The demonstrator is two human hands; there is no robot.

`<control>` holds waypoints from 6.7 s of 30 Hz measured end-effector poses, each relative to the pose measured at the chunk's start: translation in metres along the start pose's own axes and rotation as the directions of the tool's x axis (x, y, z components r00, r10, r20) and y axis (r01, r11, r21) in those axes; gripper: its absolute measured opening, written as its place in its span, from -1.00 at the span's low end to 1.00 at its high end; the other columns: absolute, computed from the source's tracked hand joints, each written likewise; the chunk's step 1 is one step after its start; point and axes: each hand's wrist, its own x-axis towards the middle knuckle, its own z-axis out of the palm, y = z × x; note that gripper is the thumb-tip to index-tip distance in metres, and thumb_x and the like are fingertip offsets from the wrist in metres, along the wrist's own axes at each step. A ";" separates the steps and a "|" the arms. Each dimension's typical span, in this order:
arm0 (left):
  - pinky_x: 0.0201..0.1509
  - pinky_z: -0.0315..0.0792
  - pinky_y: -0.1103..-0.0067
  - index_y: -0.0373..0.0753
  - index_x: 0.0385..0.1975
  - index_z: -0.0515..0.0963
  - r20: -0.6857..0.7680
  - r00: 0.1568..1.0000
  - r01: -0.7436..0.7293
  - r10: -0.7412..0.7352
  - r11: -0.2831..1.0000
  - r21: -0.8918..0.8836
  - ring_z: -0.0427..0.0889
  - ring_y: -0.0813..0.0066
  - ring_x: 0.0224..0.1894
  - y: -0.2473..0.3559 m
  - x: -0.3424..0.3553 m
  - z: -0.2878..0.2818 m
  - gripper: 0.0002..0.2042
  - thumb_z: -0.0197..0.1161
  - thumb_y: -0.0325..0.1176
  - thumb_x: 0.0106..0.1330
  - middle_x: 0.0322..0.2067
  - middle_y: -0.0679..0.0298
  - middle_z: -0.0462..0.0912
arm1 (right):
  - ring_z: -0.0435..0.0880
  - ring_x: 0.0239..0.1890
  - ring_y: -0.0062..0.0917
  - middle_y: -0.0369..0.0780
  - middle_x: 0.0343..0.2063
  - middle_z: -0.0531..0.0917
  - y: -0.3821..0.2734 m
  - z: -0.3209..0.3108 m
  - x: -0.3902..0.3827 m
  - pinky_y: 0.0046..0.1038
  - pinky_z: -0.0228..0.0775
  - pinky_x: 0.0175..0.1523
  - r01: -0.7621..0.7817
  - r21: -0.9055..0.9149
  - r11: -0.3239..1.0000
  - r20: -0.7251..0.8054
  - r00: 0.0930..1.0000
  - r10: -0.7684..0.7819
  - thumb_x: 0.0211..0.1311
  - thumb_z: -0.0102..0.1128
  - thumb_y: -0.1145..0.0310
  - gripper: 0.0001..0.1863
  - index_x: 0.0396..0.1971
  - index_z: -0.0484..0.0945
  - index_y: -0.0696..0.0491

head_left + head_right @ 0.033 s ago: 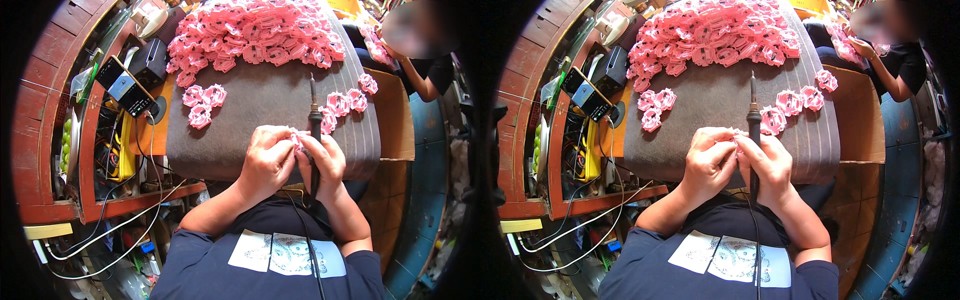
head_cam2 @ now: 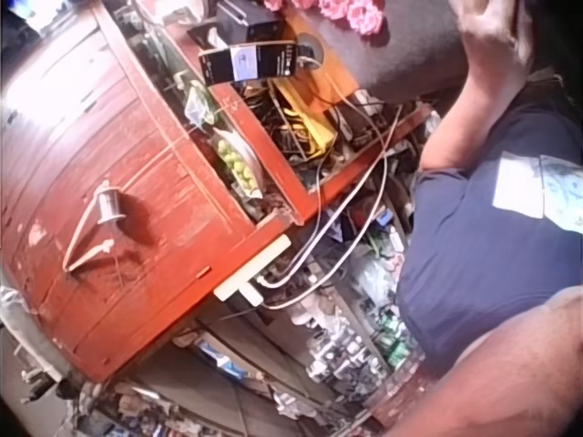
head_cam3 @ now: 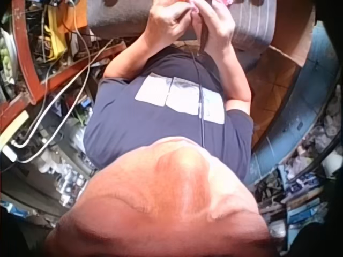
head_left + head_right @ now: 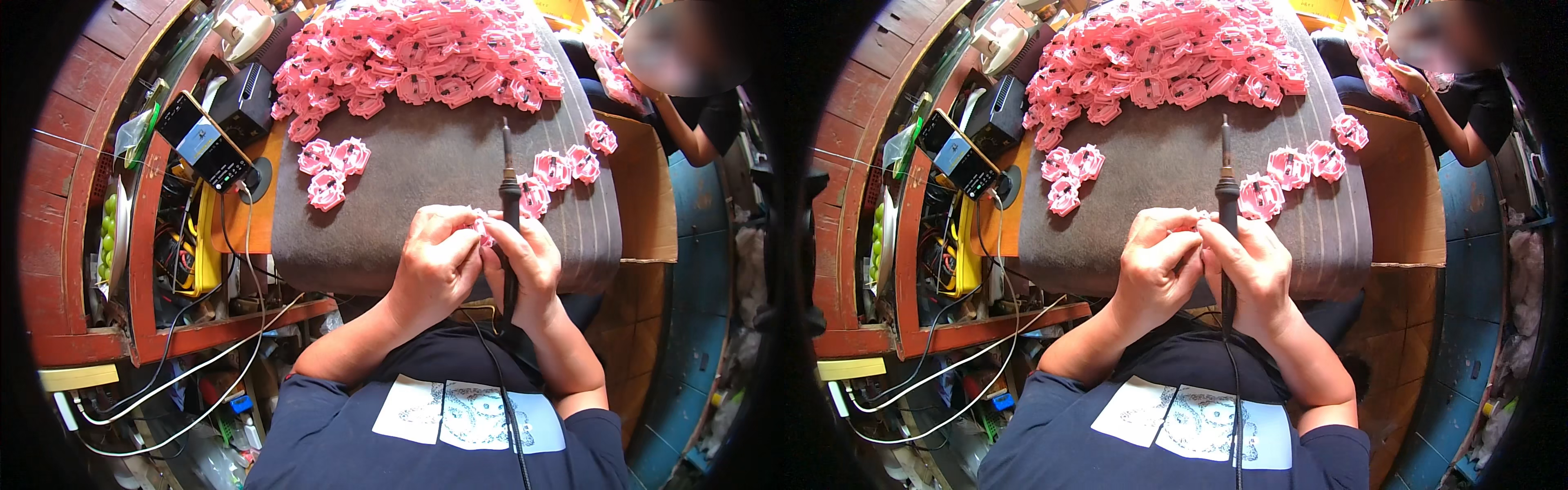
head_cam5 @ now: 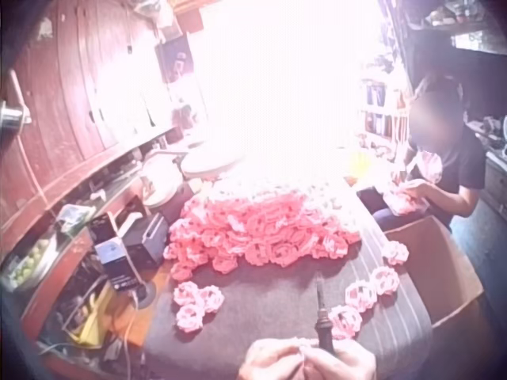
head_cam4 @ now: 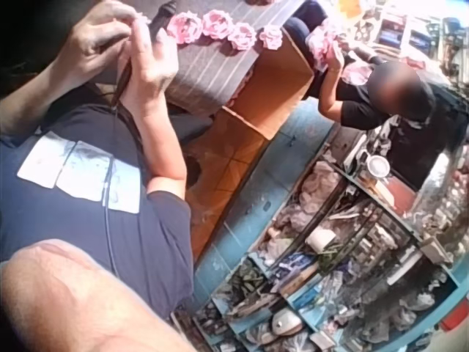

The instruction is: The person uses a soldering iron to attach small components to pink plastic pieces on a workbench. They pick up each piece, apply the soldering iron to specific points, and place the finished items back on the table. A second person works in the background with similar materials.

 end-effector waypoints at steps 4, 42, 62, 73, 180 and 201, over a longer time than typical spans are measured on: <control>0.16 0.55 0.29 -0.34 -0.22 0.74 -0.006 1.000 -0.009 0.009 1.000 0.015 0.67 0.06 0.04 0.000 0.001 -0.001 -0.79 0.45 -0.62 0.13 -0.03 0.08 0.74 | 0.75 -0.22 -0.18 -0.07 -0.13 0.77 0.000 -0.002 -0.001 -0.24 0.64 -0.11 0.007 -0.040 0.999 0.052 0.999 -0.005 0.05 0.44 0.64 -0.50 0.08 0.72 0.14; 0.17 0.58 0.28 -0.34 -0.18 0.73 -0.004 1.000 0.000 0.000 1.000 -0.013 0.69 0.04 0.06 -0.003 -0.001 -0.003 -0.79 0.46 -0.59 0.18 0.01 0.03 0.72 | 0.74 -0.17 -0.12 -0.05 -0.10 0.76 0.001 -0.003 -0.003 -0.19 0.64 -0.03 -0.003 -0.053 0.999 0.060 0.998 0.006 0.15 0.41 0.57 -0.54 0.12 0.70 0.13; 0.23 0.51 0.20 -0.23 -0.18 0.70 -0.064 0.992 0.124 -0.109 0.939 0.321 0.62 0.00 0.10 -0.024 -0.034 -0.061 -0.71 0.59 -0.52 0.09 -0.01 0.08 0.68 | 0.67 -0.17 -0.14 -0.07 -0.14 0.75 -0.006 0.004 0.010 -0.20 0.50 0.01 0.046 -0.315 0.948 0.108 0.994 -0.012 -0.06 0.44 0.58 -0.45 0.07 0.72 0.08; 0.19 0.51 0.22 -0.28 -0.09 0.70 0.065 0.998 -0.010 -0.006 0.969 0.245 0.61 -0.01 0.06 -0.006 -0.018 -0.036 -0.70 0.51 -0.53 0.16 -0.02 0.06 0.65 | 0.63 -0.04 -0.08 -0.06 -0.13 0.73 0.007 -0.010 0.011 -0.14 0.44 0.12 -0.091 -0.436 0.895 0.049 0.991 0.125 0.10 0.40 0.55 -0.50 0.12 0.70 0.04; -0.08 0.65 0.37 -0.32 -0.21 0.71 0.023 0.998 0.053 -0.054 0.999 0.009 0.77 0.10 -0.19 -0.007 -0.003 -0.008 -0.83 0.45 -0.59 0.20 -0.20 0.05 0.72 | 0.59 -0.59 -0.35 -0.22 -0.57 0.61 -0.041 -0.051 -0.030 -0.34 0.42 -0.42 0.110 0.008 0.994 0.124 0.986 -0.110 0.07 0.36 0.53 -0.68 -0.12 0.67 0.23; -0.07 0.66 0.35 -0.32 -0.20 0.72 0.031 0.997 0.069 -0.069 0.998 0.011 0.77 0.07 -0.18 -0.006 -0.003 -0.009 -0.82 0.46 -0.57 0.20 -0.19 0.06 0.73 | 0.68 -0.34 -0.18 -0.04 -0.29 0.70 -0.016 -0.025 -0.017 -0.24 0.57 -0.19 0.034 -0.026 0.999 0.007 0.999 -0.034 0.13 0.40 0.72 -0.55 0.07 0.68 0.24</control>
